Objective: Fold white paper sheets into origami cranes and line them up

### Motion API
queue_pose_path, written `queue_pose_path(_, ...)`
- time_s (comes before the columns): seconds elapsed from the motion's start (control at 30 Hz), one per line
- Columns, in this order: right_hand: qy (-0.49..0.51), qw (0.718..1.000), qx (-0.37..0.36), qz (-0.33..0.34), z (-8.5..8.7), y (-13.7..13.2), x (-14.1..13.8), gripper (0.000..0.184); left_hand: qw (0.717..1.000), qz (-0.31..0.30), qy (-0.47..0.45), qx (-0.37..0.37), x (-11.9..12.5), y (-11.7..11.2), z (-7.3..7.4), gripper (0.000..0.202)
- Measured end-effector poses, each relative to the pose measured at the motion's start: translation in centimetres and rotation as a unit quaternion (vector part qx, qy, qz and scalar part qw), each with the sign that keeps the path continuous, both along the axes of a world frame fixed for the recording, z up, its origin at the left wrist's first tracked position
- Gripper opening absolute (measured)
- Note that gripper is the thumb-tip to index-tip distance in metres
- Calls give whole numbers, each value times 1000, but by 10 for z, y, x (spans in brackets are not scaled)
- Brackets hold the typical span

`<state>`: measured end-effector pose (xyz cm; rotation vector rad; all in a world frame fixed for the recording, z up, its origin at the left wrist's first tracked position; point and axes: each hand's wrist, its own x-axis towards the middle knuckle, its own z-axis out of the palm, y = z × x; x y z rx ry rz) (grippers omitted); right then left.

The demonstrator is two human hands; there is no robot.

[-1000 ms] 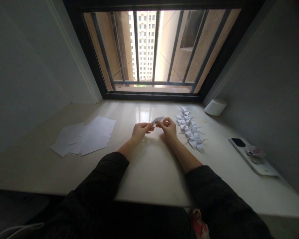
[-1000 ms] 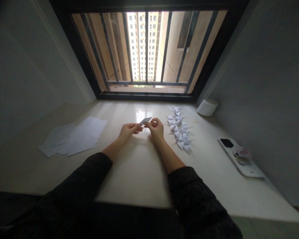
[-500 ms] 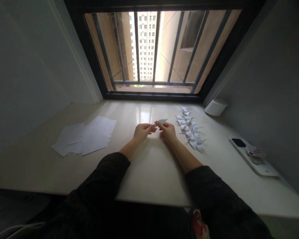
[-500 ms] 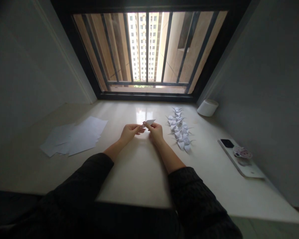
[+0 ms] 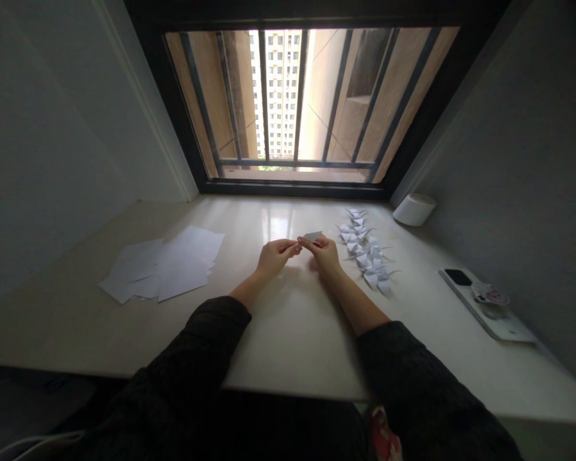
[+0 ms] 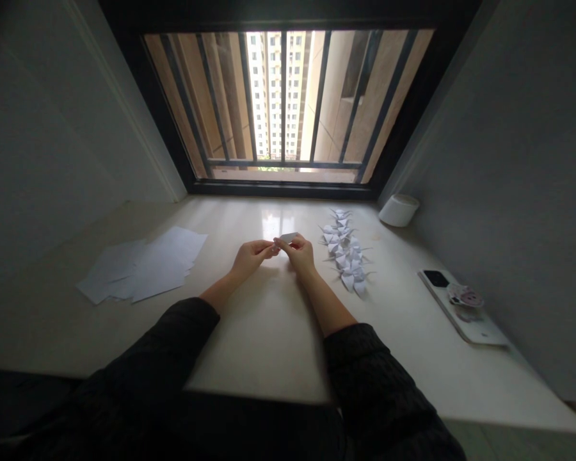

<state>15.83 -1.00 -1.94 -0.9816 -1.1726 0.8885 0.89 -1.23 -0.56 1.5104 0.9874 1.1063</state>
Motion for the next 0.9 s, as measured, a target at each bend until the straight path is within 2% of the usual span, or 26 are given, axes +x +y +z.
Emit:
queue_pose_path(0.13,-51,999,6,6,1,-1,-1,28,1000,4,22,-13,-1,-1,2,39)
queue_pose_path(0.5,-89,995,10,-37,6,-5,-2,27,999,8,32,-31,4,1,6,37)
queue_pose_path(0.73,-132,988,8,-79,10,-9,-3,25,993,16,112,19,-1,-2,10,40)
queue_pose_path(0.9,-121,989,-5,-83,8,-8,-2,28,992,31,126,8,-1,-4,11,42)
